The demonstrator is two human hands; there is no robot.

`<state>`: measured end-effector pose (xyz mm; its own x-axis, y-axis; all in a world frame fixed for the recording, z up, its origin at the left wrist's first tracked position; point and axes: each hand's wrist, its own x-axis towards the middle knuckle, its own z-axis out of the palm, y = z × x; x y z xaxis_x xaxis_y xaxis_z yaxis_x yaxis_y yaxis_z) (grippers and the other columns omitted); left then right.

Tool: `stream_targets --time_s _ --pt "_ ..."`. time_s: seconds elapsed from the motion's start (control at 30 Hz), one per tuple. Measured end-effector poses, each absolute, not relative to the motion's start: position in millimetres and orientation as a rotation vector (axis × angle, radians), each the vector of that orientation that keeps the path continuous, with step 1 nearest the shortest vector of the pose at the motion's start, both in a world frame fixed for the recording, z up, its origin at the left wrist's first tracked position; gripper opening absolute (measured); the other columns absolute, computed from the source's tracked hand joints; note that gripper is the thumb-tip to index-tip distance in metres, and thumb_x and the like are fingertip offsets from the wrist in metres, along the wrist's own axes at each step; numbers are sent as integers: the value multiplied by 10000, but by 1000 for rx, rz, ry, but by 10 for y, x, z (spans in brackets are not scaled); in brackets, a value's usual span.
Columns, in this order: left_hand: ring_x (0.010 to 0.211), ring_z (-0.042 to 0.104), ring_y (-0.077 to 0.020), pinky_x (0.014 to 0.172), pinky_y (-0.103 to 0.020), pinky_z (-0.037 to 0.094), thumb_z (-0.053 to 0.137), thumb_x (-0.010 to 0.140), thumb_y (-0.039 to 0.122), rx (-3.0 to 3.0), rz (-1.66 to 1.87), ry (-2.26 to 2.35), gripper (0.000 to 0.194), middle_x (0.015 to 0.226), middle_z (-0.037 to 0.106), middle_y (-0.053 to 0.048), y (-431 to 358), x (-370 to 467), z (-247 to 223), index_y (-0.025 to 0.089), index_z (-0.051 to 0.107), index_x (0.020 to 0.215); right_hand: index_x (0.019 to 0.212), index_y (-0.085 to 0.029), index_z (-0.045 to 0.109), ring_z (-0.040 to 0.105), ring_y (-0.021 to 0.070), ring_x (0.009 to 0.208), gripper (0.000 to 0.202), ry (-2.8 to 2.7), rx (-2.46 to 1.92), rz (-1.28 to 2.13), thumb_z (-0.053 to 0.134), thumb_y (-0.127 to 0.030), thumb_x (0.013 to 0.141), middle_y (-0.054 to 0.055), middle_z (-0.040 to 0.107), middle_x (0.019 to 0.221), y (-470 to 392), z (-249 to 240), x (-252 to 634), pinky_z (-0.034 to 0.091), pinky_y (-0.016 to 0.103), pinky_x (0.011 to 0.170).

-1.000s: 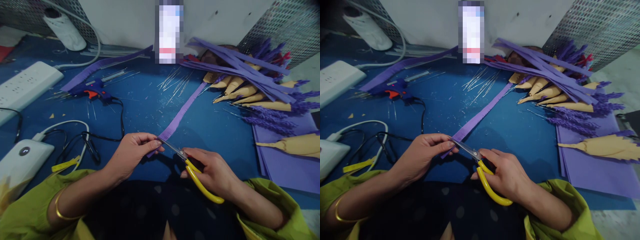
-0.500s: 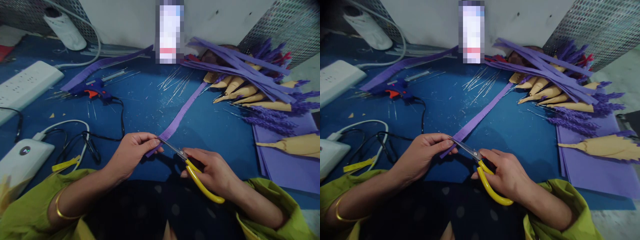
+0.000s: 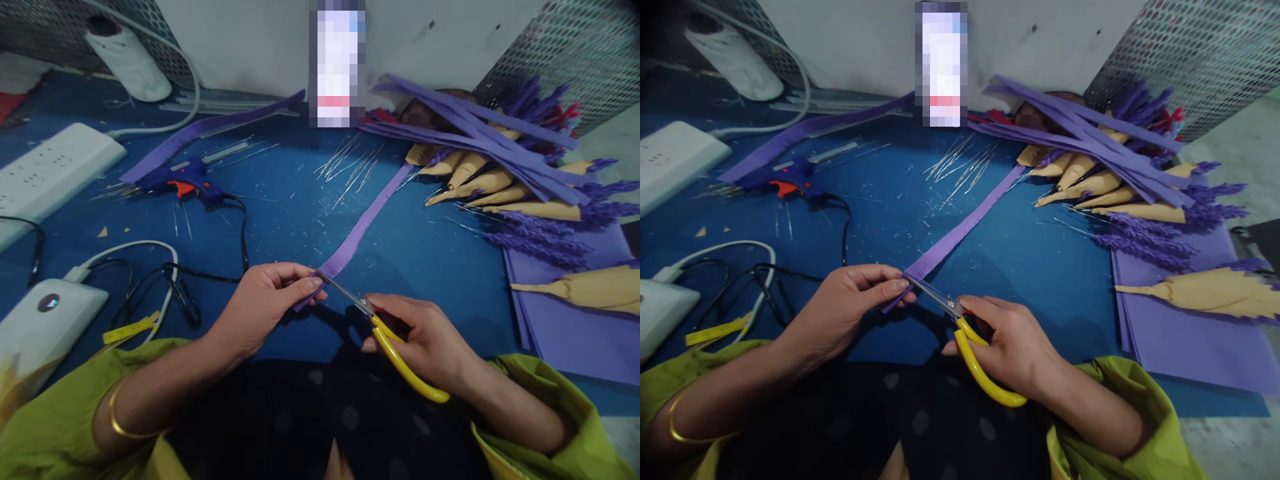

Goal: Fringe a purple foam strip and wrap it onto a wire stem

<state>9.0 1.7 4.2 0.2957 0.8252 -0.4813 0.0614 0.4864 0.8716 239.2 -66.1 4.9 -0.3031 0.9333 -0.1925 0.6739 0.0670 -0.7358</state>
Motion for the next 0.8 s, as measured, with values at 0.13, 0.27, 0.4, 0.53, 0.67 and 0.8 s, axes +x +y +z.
stream_targets --time_s 0.13,0.27,0.4,0.53,0.67,0.8 --pt "597 566 -95 581 -199 419 761 735 285 968 628 1192 102 655 713 -10 20 91 62 184 749 729 1127 -241 672 641 161 735 407 -2038 -1634 1043 701 -483 801 33 710 907 -665 54 2383 500 249 663" --pt "599 579 -89 573 -186 416 756 742 287 966 647 1210 98 663 720 -6 13 82 66 190 756 751 1170 -262 647 642 171 750 458 -2046 -1659 1030 726 -479 775 28 701 926 -672 70 2384 503 269 698" --pt "620 607 -90 593 -180 433 755 751 299 942 683 1210 95 666 725 2 1 75 43 206 759 771 1181 -265 635 645 176 765 473 -2047 -1654 1017 729 -476 769 26 697 950 -681 75 2384 506 287 736" --pt "635 620 -91 611 -180 448 759 753 298 929 692 1206 88 676 727 6 0 76 26 212 758 774 1184 -260 626 650 179 783 470 -2056 -1645 1017 724 -472 777 30 696 981 -688 77 2383 510 296 757" --pt "633 618 -94 607 -184 454 758 756 302 927 698 1200 93 680 725 6 1 74 21 211 758 776 1188 -258 622 647 177 782 465 -2052 -1651 1018 720 -465 784 31 693 986 -692 79 2386 508 297 752" --pt "622 611 -107 600 -204 460 753 758 303 928 702 1193 99 686 725 -2 -4 75 13 205 756 771 1176 -253 626 635 168 750 454 -2044 -1657 1040 716 -472 788 27 689 948 -686 76 2380 502 285 716"
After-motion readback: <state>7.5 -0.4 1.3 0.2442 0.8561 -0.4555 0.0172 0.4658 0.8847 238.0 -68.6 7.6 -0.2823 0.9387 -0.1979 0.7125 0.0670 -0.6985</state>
